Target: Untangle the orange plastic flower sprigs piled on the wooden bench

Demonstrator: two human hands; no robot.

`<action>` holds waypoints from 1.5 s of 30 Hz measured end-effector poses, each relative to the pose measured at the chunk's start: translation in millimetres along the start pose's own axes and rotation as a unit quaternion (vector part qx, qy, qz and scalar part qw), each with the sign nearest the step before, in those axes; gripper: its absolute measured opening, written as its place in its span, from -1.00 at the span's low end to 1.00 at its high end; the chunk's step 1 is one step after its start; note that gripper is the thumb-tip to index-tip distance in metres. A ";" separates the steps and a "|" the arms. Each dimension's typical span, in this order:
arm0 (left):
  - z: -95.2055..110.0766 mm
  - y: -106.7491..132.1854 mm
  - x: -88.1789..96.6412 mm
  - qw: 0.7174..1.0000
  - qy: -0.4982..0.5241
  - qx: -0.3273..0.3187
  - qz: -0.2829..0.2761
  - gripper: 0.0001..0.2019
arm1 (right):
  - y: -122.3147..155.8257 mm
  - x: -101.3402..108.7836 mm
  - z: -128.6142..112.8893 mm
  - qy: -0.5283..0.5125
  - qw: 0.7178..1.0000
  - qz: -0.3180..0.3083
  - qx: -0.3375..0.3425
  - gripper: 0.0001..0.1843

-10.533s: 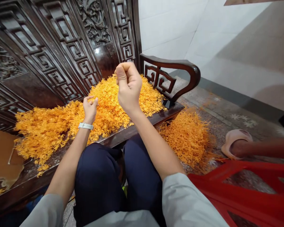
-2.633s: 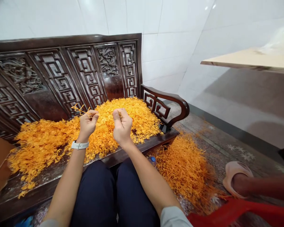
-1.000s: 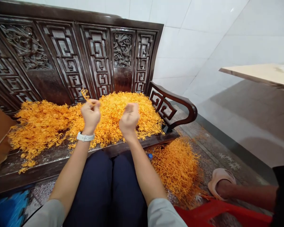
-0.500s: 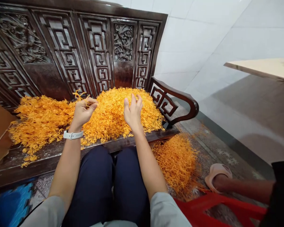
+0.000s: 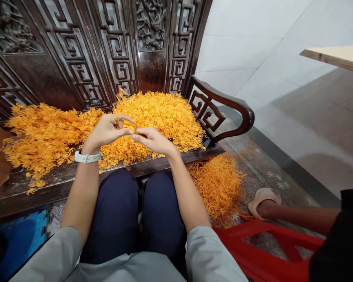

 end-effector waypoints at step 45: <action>-27.9 10.4 32.3 0.956 0.285 -0.029 0.062 -0.60 | 9.9 89.0 79.7 -0.127 0.920 0.362 -0.078 -0.20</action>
Point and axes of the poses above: each hand's wrist, its own y-axis away from the middle knuckle, its own x-axis out of the back of the hand, z = x × y, the point moved 10 cm from there along -y, towards the middle knuckle, and after that the axes turned 2 degrees about y, right-handed, at the moved point
